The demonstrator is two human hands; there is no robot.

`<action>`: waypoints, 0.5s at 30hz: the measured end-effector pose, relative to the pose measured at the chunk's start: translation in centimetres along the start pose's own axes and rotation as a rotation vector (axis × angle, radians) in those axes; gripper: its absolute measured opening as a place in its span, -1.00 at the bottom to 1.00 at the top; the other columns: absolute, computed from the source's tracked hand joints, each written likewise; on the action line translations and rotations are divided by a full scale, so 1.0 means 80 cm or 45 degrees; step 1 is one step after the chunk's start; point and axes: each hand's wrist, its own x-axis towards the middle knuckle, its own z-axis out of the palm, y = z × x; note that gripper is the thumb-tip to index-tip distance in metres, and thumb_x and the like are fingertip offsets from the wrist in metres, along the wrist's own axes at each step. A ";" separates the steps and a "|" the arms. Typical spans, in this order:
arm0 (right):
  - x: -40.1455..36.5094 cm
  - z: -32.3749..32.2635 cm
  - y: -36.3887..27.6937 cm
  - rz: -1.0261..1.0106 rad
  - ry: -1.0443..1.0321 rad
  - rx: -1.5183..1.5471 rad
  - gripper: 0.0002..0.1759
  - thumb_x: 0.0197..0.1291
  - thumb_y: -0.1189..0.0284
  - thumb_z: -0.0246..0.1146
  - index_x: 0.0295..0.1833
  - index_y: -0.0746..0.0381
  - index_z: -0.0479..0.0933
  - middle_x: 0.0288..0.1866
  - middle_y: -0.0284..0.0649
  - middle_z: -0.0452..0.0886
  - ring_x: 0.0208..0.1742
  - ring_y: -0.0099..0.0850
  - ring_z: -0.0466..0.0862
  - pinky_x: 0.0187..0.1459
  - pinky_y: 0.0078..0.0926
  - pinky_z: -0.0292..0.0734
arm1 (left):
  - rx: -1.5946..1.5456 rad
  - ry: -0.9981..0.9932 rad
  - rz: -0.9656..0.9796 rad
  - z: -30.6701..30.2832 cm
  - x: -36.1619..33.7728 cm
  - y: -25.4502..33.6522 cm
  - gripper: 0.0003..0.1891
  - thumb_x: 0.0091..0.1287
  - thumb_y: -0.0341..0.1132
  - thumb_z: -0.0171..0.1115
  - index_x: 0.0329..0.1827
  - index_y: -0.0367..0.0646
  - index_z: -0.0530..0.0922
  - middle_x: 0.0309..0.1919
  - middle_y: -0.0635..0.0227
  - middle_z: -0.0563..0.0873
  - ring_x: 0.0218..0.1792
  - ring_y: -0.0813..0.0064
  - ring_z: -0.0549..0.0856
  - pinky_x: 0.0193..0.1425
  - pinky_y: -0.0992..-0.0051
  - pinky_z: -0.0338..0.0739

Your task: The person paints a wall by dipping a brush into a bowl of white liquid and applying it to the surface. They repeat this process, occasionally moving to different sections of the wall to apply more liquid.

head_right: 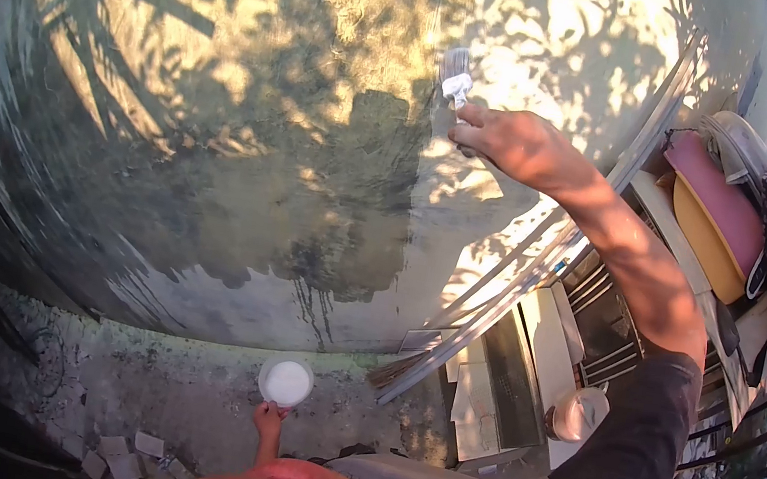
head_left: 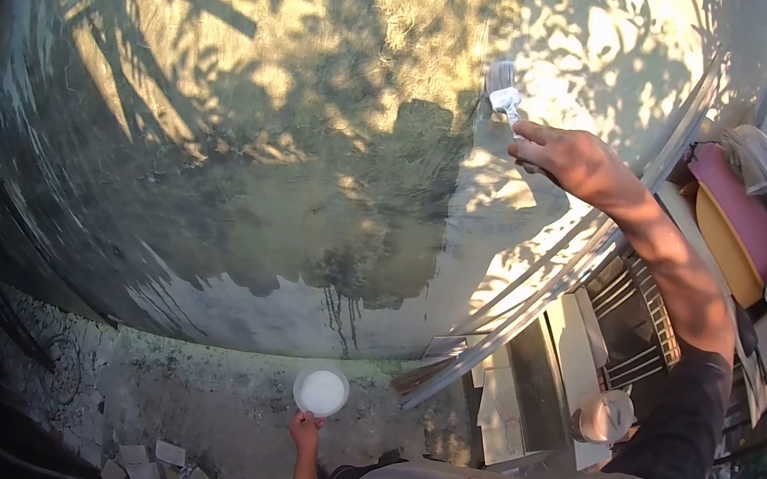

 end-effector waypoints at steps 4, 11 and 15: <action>-0.008 0.022 -0.072 0.398 -0.755 -0.036 -0.71 0.22 0.58 0.11 0.04 0.15 0.50 0.14 -0.12 0.64 -0.14 -0.13 0.71 -0.13 -0.23 0.63 | -0.061 0.001 -0.035 0.001 0.003 0.000 -0.80 0.44 -0.44 0.04 -0.12 -0.43 0.59 -0.29 0.22 0.69 -0.38 0.42 0.75 -0.32 0.54 0.68; 0.005 0.031 0.031 0.203 -0.114 0.413 -0.81 0.36 0.41 0.18 0.02 0.20 0.57 -0.15 -0.15 0.73 -0.18 -0.15 0.72 -0.14 -0.29 0.61 | -0.003 0.001 0.029 -0.002 -0.006 0.005 -0.80 0.44 -0.42 0.06 -0.19 -0.43 0.56 -0.32 0.22 0.67 -0.37 0.42 0.75 -0.33 0.53 0.69; 0.078 -0.105 0.092 0.253 0.164 0.014 -0.78 0.33 0.39 0.24 0.04 0.20 0.60 -0.05 -0.18 0.73 -0.17 -0.30 0.73 -0.14 -0.40 0.66 | 0.065 0.061 0.029 -0.012 -0.014 0.003 -0.81 0.44 -0.43 0.05 -0.23 -0.42 0.56 -0.33 0.22 0.67 -0.37 0.41 0.75 -0.35 0.53 0.69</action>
